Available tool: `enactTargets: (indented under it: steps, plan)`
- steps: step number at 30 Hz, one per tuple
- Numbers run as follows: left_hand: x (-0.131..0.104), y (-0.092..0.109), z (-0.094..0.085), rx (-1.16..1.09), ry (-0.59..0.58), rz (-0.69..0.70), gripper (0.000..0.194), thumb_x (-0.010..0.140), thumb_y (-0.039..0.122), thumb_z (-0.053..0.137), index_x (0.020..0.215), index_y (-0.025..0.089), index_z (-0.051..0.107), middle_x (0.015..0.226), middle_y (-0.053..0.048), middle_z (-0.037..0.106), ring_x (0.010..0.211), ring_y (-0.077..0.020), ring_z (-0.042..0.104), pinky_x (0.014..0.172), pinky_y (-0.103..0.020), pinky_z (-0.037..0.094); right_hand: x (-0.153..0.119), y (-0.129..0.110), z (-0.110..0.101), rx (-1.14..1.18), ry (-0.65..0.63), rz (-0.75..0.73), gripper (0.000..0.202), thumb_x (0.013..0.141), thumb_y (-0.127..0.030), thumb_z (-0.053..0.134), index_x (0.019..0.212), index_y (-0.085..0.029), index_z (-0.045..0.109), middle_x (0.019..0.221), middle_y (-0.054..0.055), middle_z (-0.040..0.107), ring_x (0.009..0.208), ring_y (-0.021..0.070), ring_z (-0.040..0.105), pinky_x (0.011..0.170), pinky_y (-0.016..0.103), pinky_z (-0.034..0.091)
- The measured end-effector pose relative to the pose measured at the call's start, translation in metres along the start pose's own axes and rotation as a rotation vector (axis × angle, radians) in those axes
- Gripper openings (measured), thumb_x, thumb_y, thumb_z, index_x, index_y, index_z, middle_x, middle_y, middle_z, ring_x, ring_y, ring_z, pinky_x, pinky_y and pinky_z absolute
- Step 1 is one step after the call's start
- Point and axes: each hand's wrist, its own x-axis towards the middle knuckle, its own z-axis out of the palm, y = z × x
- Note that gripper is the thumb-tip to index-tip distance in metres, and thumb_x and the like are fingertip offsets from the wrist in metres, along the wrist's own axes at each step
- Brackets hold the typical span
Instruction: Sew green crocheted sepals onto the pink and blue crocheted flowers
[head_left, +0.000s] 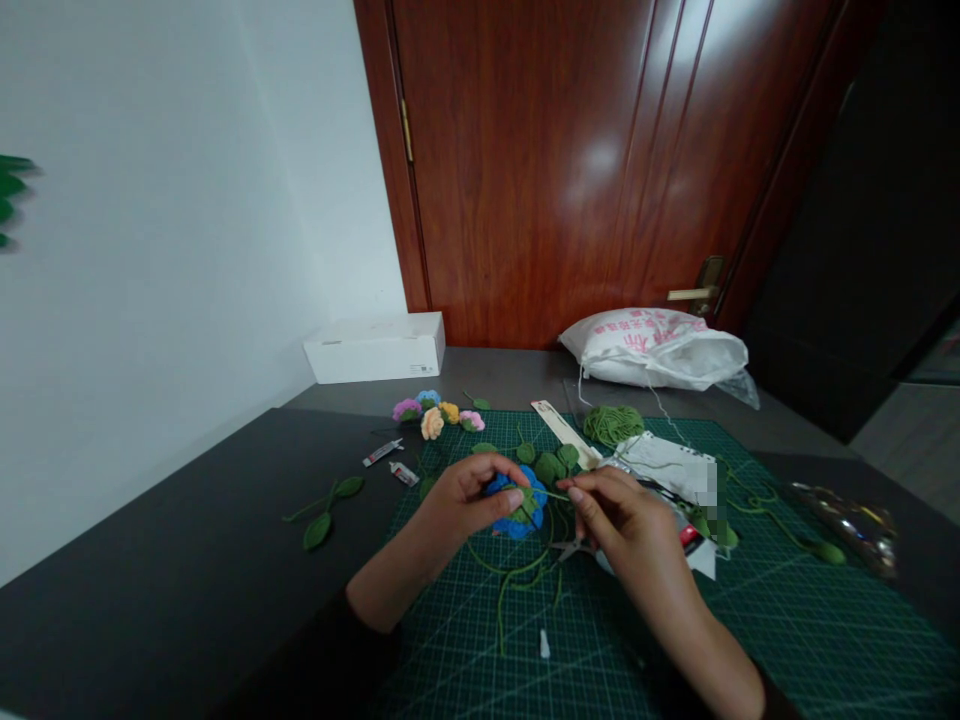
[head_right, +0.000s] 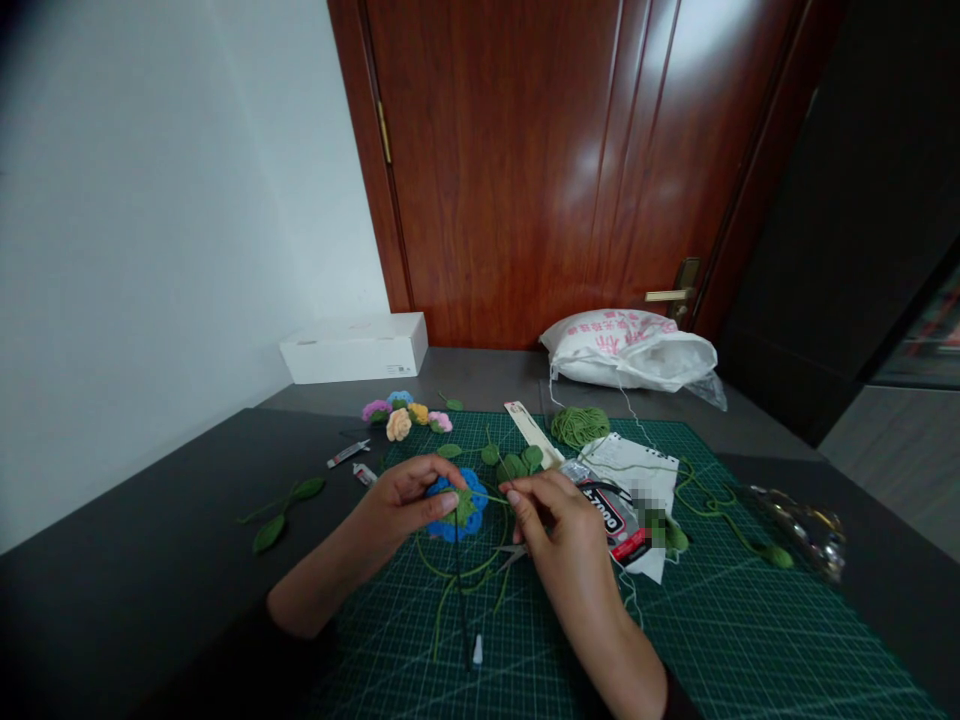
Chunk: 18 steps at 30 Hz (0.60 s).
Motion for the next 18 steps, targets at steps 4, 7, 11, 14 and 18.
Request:
enactTargets:
  steps: [4,7,11,14,18]
  plan:
    - [0.001,0.0,-0.006,-0.029,0.037,-0.007,0.014,0.085,0.026,0.071,0.094,0.017,0.067,0.082,-0.001,0.062,0.071,-0.0128,0.055,0.063,-0.024,0.042,0.0,-0.004,-0.001,-0.079,-0.033,-0.035,0.022,0.095,-0.033,0.056,0.091,-0.022,0.074,0.074,0.005,0.065,0.063,0.0206,0.062,0.063,0.034,0.048]
    - [0.0,0.003,-0.008,-0.038,0.068,0.0,0.014,0.084,0.025,0.071,0.095,0.017,0.068,0.082,-0.001,0.062,0.072,-0.0135,0.055,0.066,-0.026,0.043,0.0,-0.005,0.0,-0.088,-0.047,-0.046,0.02,0.095,-0.031,0.056,0.09,-0.023,0.074,0.073,0.005,0.065,0.064,0.0208,0.062,0.062,0.033,0.048]
    - [0.0,0.004,-0.008,-0.058,0.082,0.026,0.016,0.082,0.021,0.073,0.097,0.018,0.069,0.087,-0.002,0.063,0.078,-0.0143,0.056,0.071,-0.026,0.043,-0.003,-0.008,0.002,-0.073,-0.077,-0.096,0.016,0.094,-0.026,0.059,0.096,-0.024,0.074,0.081,0.005,0.067,0.073,0.0215,0.064,0.066,0.032,0.049]
    - [0.0,0.005,-0.009,-0.083,0.054,0.042,0.019,0.081,0.019,0.073,0.1,0.018,0.068,0.09,-0.002,0.062,0.079,-0.0145,0.055,0.072,-0.026,0.044,-0.005,-0.013,0.002,-0.087,-0.063,-0.11,0.014,0.091,-0.022,0.061,0.101,-0.023,0.071,0.079,0.003,0.065,0.07,0.0199,0.062,0.066,0.031,0.049]
    - [0.0,0.004,-0.009,-0.117,0.012,0.08,0.022,0.08,0.018,0.074,0.1,0.018,0.066,0.09,-0.002,0.062,0.079,-0.0138,0.054,0.069,-0.024,0.043,-0.007,-0.02,-0.001,-0.125,-0.097,-0.16,0.014,0.093,-0.018,0.057,0.091,-0.022,0.07,0.079,0.003,0.061,0.072,0.0185,0.061,0.066,0.029,0.048]
